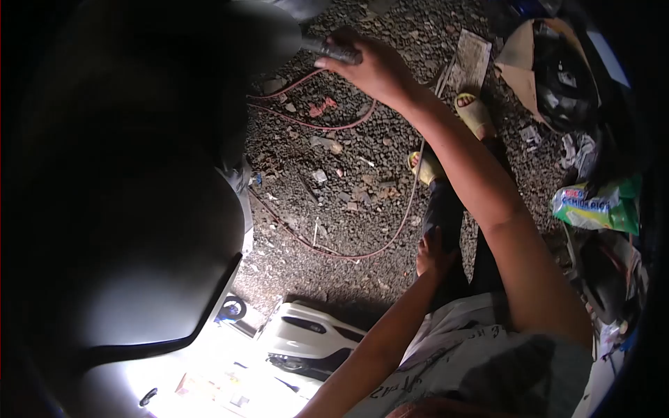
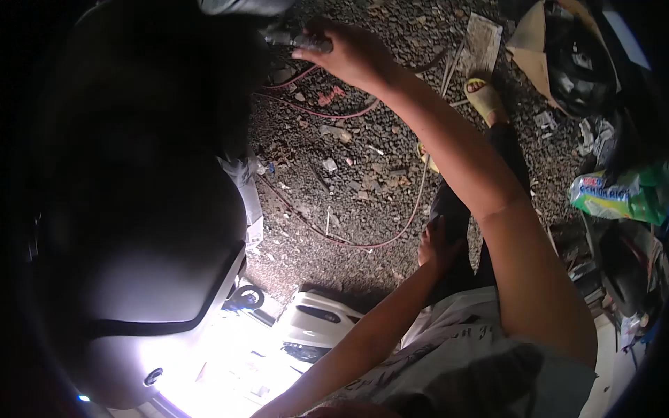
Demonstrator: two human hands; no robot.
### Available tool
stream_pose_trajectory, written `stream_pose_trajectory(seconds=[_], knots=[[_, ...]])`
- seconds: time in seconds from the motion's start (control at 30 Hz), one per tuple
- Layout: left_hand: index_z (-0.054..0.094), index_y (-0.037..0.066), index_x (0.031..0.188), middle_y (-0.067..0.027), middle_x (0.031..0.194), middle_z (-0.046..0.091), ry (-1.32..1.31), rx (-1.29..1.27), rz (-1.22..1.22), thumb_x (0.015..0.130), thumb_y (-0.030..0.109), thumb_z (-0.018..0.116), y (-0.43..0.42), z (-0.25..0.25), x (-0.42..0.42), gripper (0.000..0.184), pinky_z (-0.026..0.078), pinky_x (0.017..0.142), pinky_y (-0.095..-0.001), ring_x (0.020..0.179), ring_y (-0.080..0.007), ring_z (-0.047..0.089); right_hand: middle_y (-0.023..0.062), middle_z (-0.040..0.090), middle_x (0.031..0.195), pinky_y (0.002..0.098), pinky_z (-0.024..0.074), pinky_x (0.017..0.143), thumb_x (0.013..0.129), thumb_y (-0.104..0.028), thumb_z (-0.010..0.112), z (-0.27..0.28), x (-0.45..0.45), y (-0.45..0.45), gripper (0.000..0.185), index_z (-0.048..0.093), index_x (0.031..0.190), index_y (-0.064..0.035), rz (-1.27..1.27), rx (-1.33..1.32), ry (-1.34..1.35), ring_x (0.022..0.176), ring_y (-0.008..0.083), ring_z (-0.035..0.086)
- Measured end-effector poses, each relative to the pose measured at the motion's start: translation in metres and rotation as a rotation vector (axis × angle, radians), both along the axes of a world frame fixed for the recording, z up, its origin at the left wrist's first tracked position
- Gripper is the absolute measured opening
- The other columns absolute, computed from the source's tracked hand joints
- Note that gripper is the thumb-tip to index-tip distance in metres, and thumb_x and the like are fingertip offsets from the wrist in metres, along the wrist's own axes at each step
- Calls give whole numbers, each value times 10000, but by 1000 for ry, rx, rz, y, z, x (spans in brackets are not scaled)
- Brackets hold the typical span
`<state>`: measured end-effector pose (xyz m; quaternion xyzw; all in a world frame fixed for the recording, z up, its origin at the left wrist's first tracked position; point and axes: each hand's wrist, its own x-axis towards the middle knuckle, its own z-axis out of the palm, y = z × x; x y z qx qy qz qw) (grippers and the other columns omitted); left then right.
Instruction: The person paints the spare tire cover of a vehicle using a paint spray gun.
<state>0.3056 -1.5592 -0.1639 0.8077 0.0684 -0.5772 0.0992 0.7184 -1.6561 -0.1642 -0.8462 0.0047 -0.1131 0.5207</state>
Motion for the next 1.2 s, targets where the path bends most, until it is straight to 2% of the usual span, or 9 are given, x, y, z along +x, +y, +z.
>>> stream_pose_trajectory(seconds=[0.1,0.13,0.33,0.53,0.63,0.87,0.97,1.07,1.2], knots=[[266,205,1581,-180,1551,333,0,-11,38,813,563,719,0,0,1,961,466,1065,-541,1400,-417,399,23,646,680,303,532,482,917,-438,720,-20,-22,22,350,618,1043,-128,165,158,86,535,161,668],[264,207,1583,-179,1552,333,23,-4,37,811,560,721,-2,0,4,965,467,1065,-539,1403,-412,398,30,637,663,318,525,484,918,-440,718,-34,-23,33,360,611,1021,-112,169,138,-20,532,174,660],[250,236,1595,-151,1556,341,105,61,9,797,545,737,-4,-2,5,985,468,1066,-532,1403,-396,405,78,681,736,395,554,590,915,-497,701,-51,-46,50,438,637,1168,-145,450,121,235,612,234,687],[249,213,1595,-177,1537,350,71,25,5,817,521,722,-2,-3,-3,961,472,1066,-519,1406,-406,396,85,701,801,413,564,588,913,-471,715,-80,-52,71,434,630,1196,-153,165,209,-39,642,256,707],[243,195,1597,-196,1534,351,90,22,-12,828,522,712,-3,0,0,958,471,1071,-513,1415,-413,383,87,699,784,411,569,565,918,-464,711,-95,-57,88,407,629,1160,-147,152,279,5,636,267,710],[243,193,1598,-192,1574,326,166,34,24,834,545,700,-2,-3,-1,958,463,1084,-503,1443,-412,349,78,694,759,402,573,520,901,-476,724,-99,-105,128,359,637,1035,-154,421,301,65,585,271,692],[247,191,1597,-194,1570,332,174,54,37,834,546,702,-8,3,8,957,467,1082,-503,1445,-409,349,64,719,839,376,574,512,896,-322,739,-93,-120,133,240,652,1061,-171,374,329,-177,592,248,697],[245,184,1598,-190,1573,325,176,42,64,837,543,700,-9,7,14,956,468,1082,-504,1445,-409,348,71,711,839,374,572,518,891,-259,730,-74,-114,115,248,653,1108,-166,477,285,-40,604,247,699],[252,195,1593,-180,1559,340,158,32,99,852,517,685,-7,10,15,917,470,1078,-513,1428,-412,364,87,697,846,369,575,526,892,-211,721,-56,-99,87,323,613,1183,-122,293,229,-63,626,255,701]])
